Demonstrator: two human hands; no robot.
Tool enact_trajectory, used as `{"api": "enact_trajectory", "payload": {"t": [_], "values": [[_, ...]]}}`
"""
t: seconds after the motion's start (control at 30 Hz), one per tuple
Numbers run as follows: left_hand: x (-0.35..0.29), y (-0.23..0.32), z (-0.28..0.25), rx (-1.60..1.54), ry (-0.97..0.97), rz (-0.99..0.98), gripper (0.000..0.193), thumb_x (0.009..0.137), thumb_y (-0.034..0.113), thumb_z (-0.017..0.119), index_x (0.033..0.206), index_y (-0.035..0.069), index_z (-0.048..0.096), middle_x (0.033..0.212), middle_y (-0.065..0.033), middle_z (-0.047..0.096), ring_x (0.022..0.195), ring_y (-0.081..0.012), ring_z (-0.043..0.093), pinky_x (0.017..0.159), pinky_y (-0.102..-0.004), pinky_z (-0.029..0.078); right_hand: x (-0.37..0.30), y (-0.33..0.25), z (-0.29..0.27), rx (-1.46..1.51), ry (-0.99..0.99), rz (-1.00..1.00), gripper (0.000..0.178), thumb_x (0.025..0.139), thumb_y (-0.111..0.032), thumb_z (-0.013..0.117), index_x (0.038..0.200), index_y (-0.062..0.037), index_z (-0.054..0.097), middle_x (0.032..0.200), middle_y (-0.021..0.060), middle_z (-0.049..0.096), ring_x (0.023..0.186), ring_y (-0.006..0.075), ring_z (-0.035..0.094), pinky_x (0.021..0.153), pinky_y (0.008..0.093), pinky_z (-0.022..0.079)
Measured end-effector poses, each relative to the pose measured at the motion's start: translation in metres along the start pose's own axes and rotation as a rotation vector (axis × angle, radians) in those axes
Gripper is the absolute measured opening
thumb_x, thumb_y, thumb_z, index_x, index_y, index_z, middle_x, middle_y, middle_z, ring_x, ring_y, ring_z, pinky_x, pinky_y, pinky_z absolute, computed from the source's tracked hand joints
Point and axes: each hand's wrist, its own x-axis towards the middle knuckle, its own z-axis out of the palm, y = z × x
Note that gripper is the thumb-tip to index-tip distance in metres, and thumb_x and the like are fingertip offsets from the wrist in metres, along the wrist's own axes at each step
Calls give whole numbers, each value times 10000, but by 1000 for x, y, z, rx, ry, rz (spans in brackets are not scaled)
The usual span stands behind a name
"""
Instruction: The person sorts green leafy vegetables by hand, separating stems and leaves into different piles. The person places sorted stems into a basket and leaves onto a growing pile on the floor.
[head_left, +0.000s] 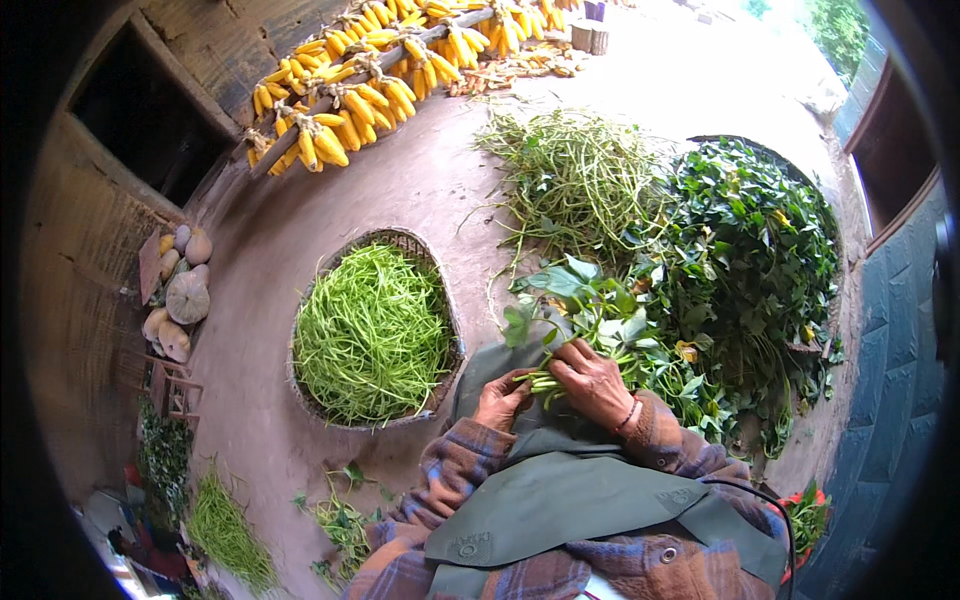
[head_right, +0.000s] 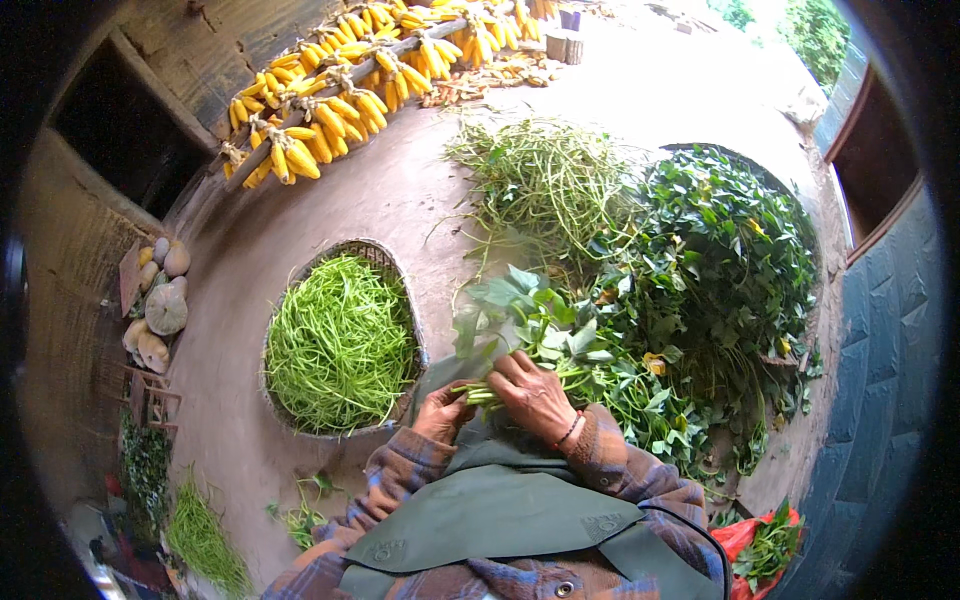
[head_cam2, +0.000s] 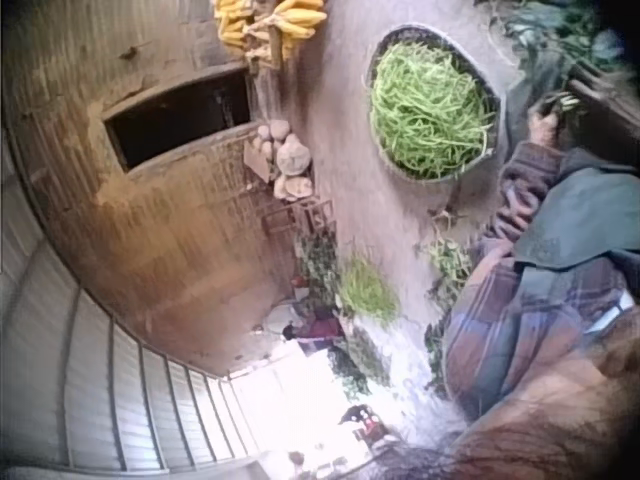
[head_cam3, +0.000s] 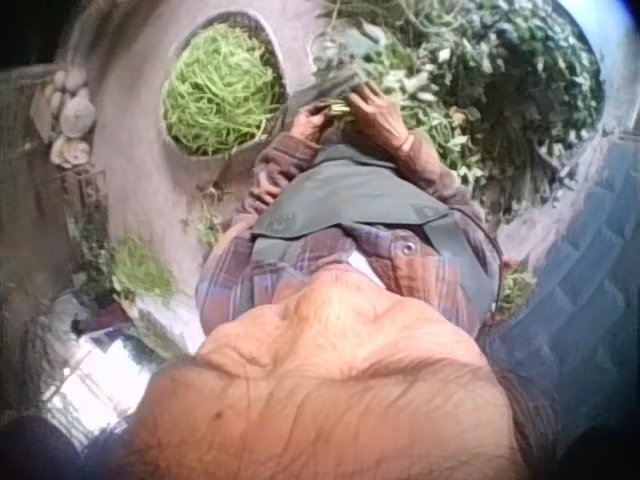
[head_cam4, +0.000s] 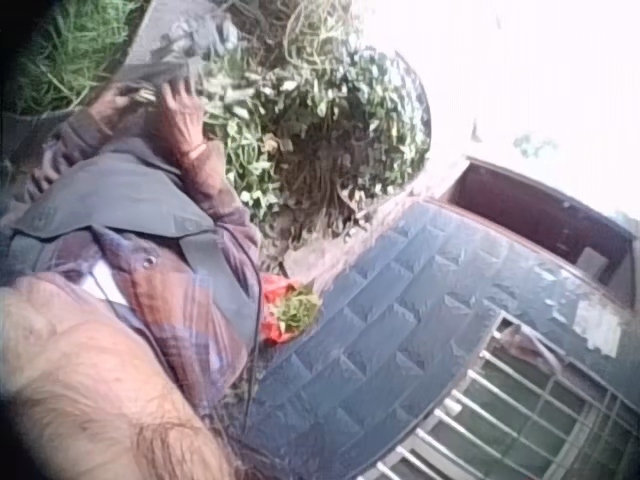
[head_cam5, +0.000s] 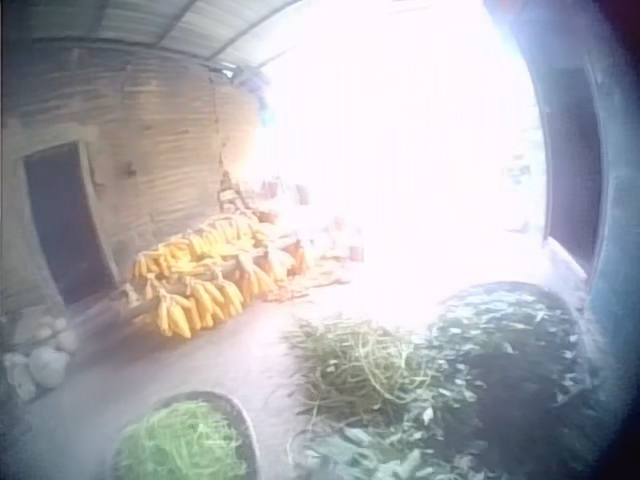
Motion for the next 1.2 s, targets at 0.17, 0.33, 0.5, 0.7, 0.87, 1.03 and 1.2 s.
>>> {"api": "enact_trajectory", "payload": {"t": [0.17,0.33,0.5,0.7,0.87,1.03,1.2], "values": [[7,-2,15,360,49,133,274,899,65,658,1163,-9,662,1043,-33,696,921,-93,619,829,-244,506,-12,-15,-4,-63,-136,217,202,705,-96,644,897,-79,582,866,87,570,868,278,591,648,397,513],[20,-27,20,572,159,521,334,848,-22,656,1175,47,672,976,-48,702,895,-134,642,864,-300,517,-23,-14,4,61,-164,349,232,723,-139,669,910,-57,558,762,162,616,667,380,630,563,481,502],[16,-7,32,665,350,408,187,904,78,645,1070,18,705,999,-102,720,880,-163,683,791,-300,541,-27,-22,1,383,-285,372,199,732,-84,648,870,-44,510,742,195,594,777,416,619,635,482,489],[27,-3,-5,-154,0,-60,253,930,147,662,1155,33,650,926,-49,697,776,-93,643,668,-220,517,-48,6,-7,256,-353,364,279,692,-142,701,905,-54,543,777,162,603,800,383,624,662,466,502],[21,31,7,54,96,-27,174,952,226,644,1050,83,653,741,25,583,588,-41,462,500,-186,337,-55,10,-18,55,-263,263,232,674,-132,680,853,-94,538,892,65,582,894,277,578,642,405,510],[15,38,6,-125,-57,-146,284,965,358,607,1011,79,632,628,67,416,502,-35,323,463,-192,254,-28,8,-25,88,109,32,250,692,-35,627,942,-31,618,1208,126,600,951,280,610,752,367,543],[16,31,1,-160,-65,-194,193,985,338,574,1009,154,624,614,57,368,486,-49,307,448,-201,245,-15,15,-12,-17,244,-56,285,693,-78,632,973,-39,604,1151,119,611,909,270,612,726,357,546]]}}
